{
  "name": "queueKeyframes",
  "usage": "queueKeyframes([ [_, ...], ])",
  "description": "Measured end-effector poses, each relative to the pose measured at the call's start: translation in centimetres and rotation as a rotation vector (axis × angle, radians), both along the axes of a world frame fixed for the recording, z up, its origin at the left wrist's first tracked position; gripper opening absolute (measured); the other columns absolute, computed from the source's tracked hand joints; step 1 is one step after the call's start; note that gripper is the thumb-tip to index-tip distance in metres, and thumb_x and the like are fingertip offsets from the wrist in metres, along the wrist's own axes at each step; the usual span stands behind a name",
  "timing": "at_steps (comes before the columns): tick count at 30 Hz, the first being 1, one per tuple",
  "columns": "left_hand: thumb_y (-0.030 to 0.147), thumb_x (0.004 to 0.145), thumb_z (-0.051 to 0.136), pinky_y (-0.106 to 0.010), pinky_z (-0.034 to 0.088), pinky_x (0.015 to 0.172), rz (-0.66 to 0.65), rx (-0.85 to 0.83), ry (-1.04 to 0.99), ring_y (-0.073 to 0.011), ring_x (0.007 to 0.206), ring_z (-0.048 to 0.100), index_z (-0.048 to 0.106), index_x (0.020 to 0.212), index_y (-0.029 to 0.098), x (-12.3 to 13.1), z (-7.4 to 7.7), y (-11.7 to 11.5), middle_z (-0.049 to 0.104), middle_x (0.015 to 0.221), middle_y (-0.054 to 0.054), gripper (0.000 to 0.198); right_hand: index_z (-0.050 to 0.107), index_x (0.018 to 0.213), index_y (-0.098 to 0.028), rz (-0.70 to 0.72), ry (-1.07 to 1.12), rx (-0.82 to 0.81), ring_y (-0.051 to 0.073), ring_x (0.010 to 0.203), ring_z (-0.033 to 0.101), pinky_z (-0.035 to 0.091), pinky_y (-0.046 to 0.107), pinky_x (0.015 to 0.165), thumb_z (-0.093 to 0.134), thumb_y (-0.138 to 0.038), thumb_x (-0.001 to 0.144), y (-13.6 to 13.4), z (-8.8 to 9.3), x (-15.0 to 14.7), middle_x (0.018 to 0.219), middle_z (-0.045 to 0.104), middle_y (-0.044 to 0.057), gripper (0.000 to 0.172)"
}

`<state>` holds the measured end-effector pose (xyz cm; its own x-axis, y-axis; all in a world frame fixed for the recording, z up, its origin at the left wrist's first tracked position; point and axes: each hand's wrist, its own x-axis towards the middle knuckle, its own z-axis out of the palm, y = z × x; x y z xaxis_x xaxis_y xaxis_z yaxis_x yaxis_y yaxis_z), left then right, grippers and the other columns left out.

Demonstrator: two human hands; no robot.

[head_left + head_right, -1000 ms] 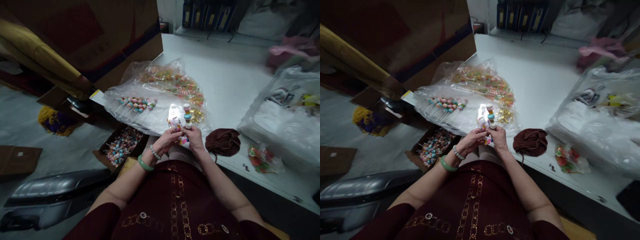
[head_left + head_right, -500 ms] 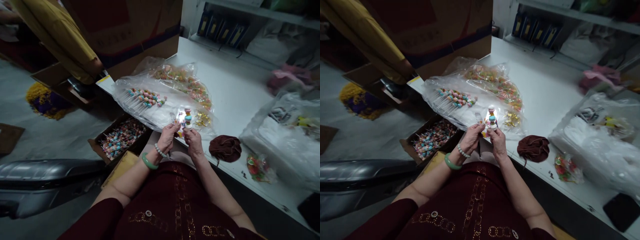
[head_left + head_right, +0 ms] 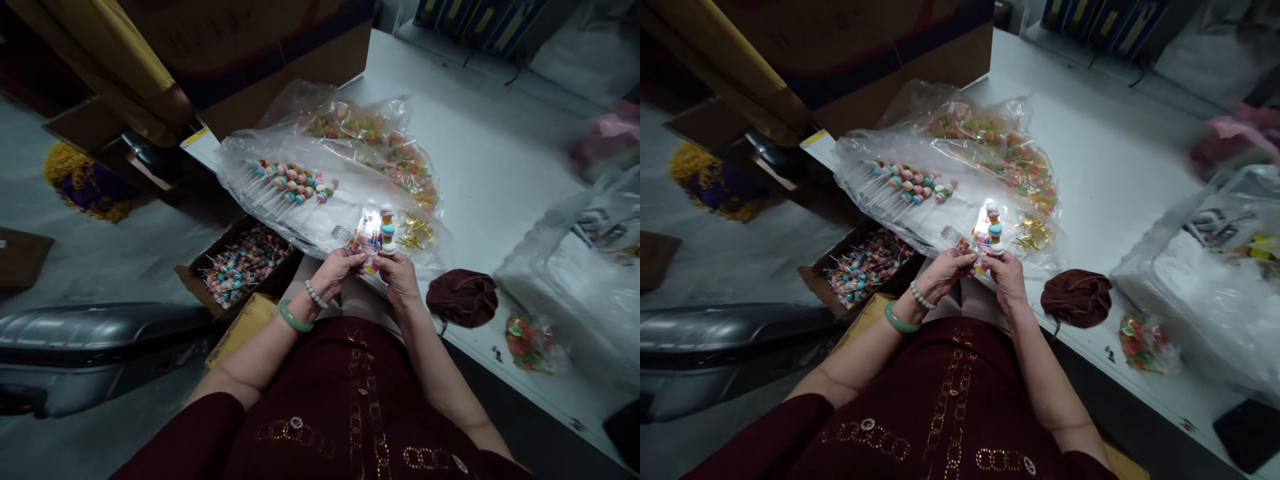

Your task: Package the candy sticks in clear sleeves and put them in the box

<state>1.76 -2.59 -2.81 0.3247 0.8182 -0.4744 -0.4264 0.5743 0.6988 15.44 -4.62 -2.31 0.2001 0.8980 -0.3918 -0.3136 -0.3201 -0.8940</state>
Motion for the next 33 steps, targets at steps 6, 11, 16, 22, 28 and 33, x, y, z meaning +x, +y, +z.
queueKeyframes([
  [6,0.031,0.055,0.086,-0.021,0.029,0.05,0.196,0.03,-0.038,-0.0041,0.049,0.042,0.067,0.071,0.011,1.8,-0.8,-0.3,0.056,0.056,0.003,0.032,0.066,0.084,-0.019,-0.037,0.044,0.076,0.004,0.045,0.032,0.02,0.02,0.041,0.079,-0.031,0.06,-0.4,-0.4,-1.3,0.06,0.055,-0.007,0.03],
  [11,0.038,0.062,0.083,-0.021,0.035,0.05,0.172,0.017,-0.012,-0.0061,0.048,0.048,0.066,0.073,0.011,1.6,-0.8,-0.2,0.06,0.06,0.001,0.033,0.068,0.084,-0.018,-0.113,0.076,0.073,0.008,0.057,0.051,0.039,0.021,0.053,0.078,-0.024,0.055,-0.2,-0.5,-1.9,0.072,0.066,-0.003,0.031],
  [16,0.025,0.068,0.078,-0.021,0.041,0.053,0.301,-0.053,-0.092,-0.0074,0.05,0.054,0.061,0.065,0.013,0.4,-1.0,1.4,0.061,0.058,0.001,0.022,0.068,0.083,-0.017,-0.112,0.079,0.038,0.007,0.056,0.049,0.037,0.02,0.051,0.077,-0.024,0.053,-0.2,-0.4,-2.4,0.071,0.065,-0.003,0.032],
  [22,0.013,0.076,0.07,-0.021,0.048,0.062,0.424,-0.21,-0.26,-0.008,0.056,0.057,0.061,0.07,0.014,0.7,-1.5,2.8,0.064,0.063,0.001,0.012,0.061,0.069,-0.017,-0.074,0.088,-0.061,0.004,0.044,0.033,0.019,0.019,0.039,0.075,-0.028,0.053,-0.3,-0.7,-3.0,0.055,0.053,-0.007,0.024],
  [28,0.03,0.078,0.073,-0.023,0.045,0.051,0.036,-0.257,-0.206,-0.0094,0.051,0.057,0.067,0.082,0.012,0.5,-0.1,0.7,0.065,0.066,-0.001,0.019,0.06,0.068,-0.018,-0.177,-0.005,-0.038,0.005,0.042,0.033,0.021,0.02,0.039,0.074,-0.034,0.054,0.3,-0.5,-2.4,0.054,0.052,-0.007,0.026],
  [33,0.016,0.074,0.074,-0.021,0.047,0.054,0.021,-0.195,-0.154,-0.0088,0.054,0.058,0.068,0.081,0.011,0.7,0.3,0.4,0.067,0.069,-0.001,0.01,0.058,0.067,-0.019,-0.162,-0.081,-0.013,0.007,0.043,0.036,0.025,0.022,0.04,0.072,-0.043,0.06,0.6,-1.0,-2.3,0.052,0.049,-0.006,0.029],
])
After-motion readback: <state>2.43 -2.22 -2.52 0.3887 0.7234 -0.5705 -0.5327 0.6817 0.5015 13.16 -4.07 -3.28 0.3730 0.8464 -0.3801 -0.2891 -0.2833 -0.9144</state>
